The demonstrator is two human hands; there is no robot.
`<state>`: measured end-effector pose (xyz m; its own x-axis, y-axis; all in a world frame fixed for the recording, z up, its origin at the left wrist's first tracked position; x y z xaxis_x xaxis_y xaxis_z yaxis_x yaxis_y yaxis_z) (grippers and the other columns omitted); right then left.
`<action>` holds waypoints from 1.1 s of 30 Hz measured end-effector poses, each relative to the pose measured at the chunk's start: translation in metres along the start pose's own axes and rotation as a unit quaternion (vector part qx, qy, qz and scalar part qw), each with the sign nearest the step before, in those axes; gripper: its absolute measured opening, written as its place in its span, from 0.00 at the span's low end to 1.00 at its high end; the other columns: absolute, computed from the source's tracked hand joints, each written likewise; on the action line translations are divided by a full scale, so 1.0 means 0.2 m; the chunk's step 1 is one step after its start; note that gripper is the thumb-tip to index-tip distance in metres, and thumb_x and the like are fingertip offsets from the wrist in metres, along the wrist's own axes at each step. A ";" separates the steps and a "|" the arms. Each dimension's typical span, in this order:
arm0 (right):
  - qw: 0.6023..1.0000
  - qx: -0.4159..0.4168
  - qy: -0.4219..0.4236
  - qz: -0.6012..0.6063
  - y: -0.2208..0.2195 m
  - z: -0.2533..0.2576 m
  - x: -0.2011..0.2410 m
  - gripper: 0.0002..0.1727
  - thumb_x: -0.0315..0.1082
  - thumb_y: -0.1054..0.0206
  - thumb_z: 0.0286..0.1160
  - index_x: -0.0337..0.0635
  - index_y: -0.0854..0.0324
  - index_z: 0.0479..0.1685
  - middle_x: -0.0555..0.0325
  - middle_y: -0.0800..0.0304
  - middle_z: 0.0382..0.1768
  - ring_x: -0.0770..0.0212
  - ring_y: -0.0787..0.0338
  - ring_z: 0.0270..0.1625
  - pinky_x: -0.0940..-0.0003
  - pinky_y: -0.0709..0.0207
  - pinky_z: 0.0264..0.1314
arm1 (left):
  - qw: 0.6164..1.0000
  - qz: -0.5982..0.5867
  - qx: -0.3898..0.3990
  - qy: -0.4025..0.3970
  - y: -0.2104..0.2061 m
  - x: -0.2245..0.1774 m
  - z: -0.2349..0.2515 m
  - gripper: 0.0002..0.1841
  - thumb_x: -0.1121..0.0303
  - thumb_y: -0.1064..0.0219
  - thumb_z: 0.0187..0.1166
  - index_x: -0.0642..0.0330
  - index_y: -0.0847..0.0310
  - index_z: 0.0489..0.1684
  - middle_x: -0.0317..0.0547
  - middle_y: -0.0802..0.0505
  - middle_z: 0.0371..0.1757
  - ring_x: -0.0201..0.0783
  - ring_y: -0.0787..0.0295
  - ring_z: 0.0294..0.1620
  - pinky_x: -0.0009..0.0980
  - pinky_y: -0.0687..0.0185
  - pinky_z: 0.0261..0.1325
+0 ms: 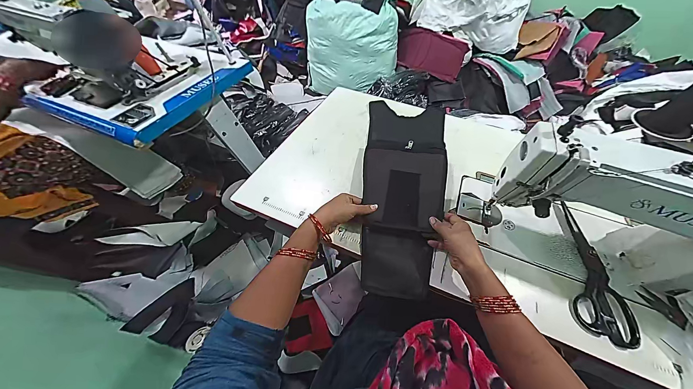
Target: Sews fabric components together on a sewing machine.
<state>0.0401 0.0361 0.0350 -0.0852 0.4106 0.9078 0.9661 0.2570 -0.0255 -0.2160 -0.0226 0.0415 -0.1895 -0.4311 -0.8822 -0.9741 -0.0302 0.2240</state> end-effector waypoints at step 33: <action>0.922 -0.122 0.202 -0.308 0.23 0.01 0.12 0.29 0.42 0.39 0.88 0.31 0.34 0.80 0.36 0.14 0.57 0.46 0.12 0.51 0.49 0.20 0.58 | 0.921 0.239 -0.283 -0.120 -0.03 -0.09 -0.07 0.33 0.55 0.50 0.93 0.66 0.48 0.93 0.72 0.25 0.81 0.70 0.27 0.79 0.66 0.34 0.78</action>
<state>0.0828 0.0593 0.0544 -0.5854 -0.1183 0.8021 0.7953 0.1082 0.5965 -0.2054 -0.0273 0.0612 -0.6686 -0.3074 -0.6771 -0.5639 -0.3839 0.7312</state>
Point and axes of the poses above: each hand's wrist, its own z-axis towards the middle knuckle, its own y-axis out of the back of the hand, x = y × z, the point moved 3 cm from there along z, towards the middle knuckle
